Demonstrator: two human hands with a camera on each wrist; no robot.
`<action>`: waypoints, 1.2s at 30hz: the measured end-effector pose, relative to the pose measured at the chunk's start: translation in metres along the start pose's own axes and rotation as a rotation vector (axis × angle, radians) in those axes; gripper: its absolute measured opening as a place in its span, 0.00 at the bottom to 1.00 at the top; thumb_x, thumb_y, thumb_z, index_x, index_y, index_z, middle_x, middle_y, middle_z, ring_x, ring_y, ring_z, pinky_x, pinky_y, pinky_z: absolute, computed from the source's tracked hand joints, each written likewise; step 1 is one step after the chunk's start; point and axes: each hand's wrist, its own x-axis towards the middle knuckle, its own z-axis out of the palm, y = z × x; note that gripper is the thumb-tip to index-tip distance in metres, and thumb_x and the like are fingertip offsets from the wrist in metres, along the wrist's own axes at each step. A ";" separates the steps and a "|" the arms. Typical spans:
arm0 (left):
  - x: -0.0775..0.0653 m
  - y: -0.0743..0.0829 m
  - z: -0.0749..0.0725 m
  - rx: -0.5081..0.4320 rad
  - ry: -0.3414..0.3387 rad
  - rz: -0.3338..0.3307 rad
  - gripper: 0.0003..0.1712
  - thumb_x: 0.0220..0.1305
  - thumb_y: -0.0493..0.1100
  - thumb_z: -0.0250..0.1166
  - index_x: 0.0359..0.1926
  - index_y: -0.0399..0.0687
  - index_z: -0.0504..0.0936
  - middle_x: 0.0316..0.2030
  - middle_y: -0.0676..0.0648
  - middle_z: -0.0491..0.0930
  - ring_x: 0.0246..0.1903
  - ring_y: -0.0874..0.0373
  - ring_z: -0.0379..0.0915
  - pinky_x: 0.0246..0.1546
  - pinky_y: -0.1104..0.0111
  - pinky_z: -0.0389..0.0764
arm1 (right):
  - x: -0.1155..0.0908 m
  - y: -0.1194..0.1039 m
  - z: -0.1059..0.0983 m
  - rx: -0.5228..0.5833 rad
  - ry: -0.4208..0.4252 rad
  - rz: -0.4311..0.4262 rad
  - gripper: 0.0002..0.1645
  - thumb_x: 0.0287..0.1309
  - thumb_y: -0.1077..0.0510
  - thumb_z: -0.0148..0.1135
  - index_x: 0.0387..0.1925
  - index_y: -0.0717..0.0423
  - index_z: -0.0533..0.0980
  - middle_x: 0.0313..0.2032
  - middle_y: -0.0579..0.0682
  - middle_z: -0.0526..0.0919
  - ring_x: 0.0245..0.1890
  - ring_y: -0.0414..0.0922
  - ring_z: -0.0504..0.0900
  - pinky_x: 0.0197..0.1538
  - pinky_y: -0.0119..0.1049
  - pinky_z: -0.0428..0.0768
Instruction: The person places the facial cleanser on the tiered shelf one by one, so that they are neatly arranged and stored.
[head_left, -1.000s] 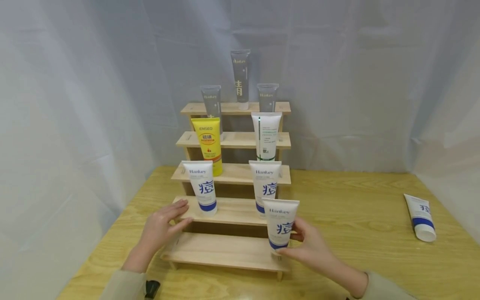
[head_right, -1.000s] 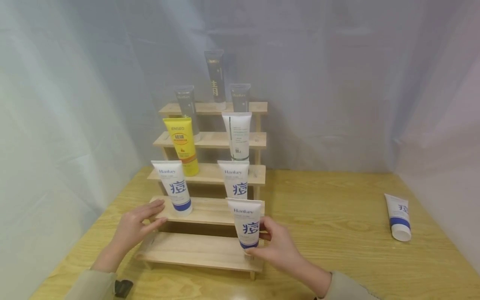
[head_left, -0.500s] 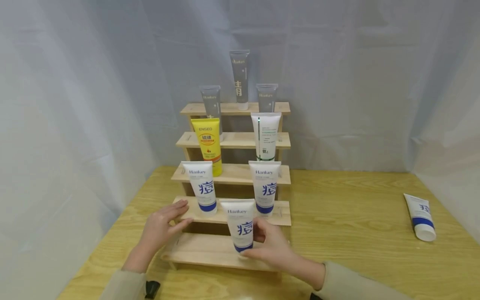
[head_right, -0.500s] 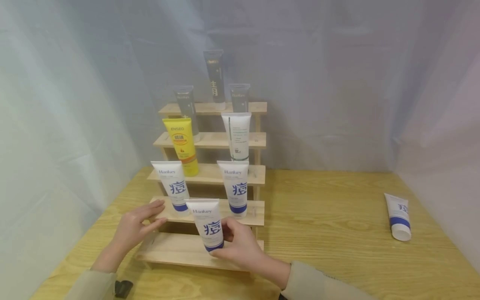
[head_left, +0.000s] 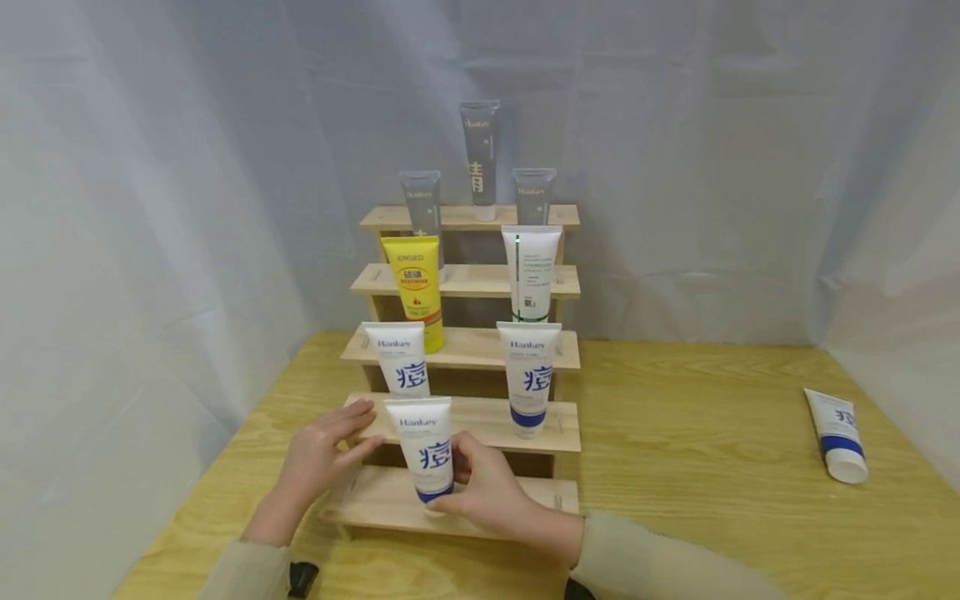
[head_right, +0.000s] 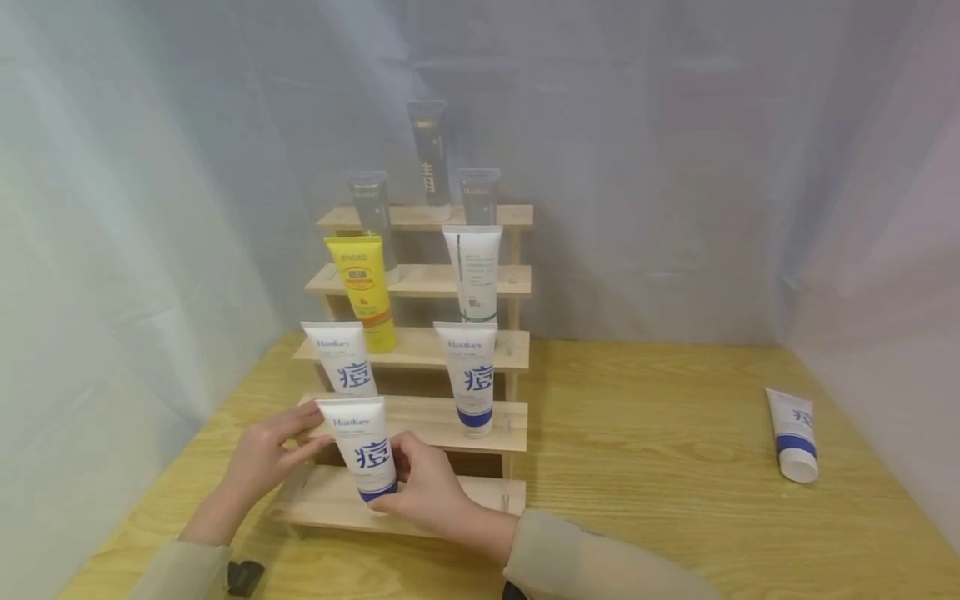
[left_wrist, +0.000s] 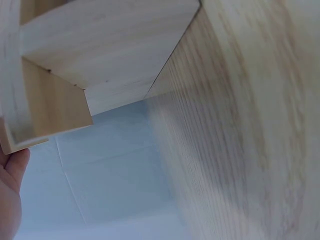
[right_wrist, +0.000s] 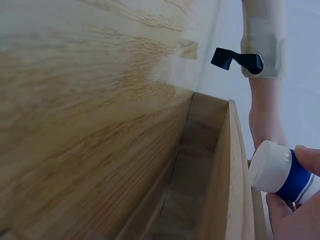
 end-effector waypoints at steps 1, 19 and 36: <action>0.000 0.000 0.000 0.000 -0.002 0.000 0.34 0.55 0.64 0.52 0.35 0.35 0.82 0.40 0.39 0.79 0.37 0.45 0.77 0.37 0.53 0.77 | 0.001 0.000 0.003 -0.002 0.000 -0.002 0.30 0.32 0.73 0.71 0.42 0.64 0.68 0.41 0.55 0.77 0.42 0.45 0.78 0.45 0.26 0.76; 0.000 0.000 -0.001 -0.011 0.011 0.016 0.37 0.57 0.66 0.44 0.29 0.37 0.82 0.35 0.36 0.80 0.34 0.42 0.77 0.34 0.52 0.78 | 0.019 0.000 0.029 -0.129 0.007 -0.075 0.31 0.30 0.73 0.71 0.42 0.62 0.68 0.40 0.53 0.78 0.41 0.42 0.78 0.43 0.24 0.75; 0.000 0.000 0.000 0.008 -0.012 -0.005 0.37 0.57 0.67 0.44 0.29 0.39 0.81 0.37 0.38 0.80 0.37 0.44 0.77 0.35 0.53 0.78 | 0.018 0.005 0.032 -0.188 0.017 -0.079 0.31 0.29 0.73 0.71 0.41 0.61 0.69 0.39 0.52 0.78 0.39 0.39 0.78 0.42 0.23 0.76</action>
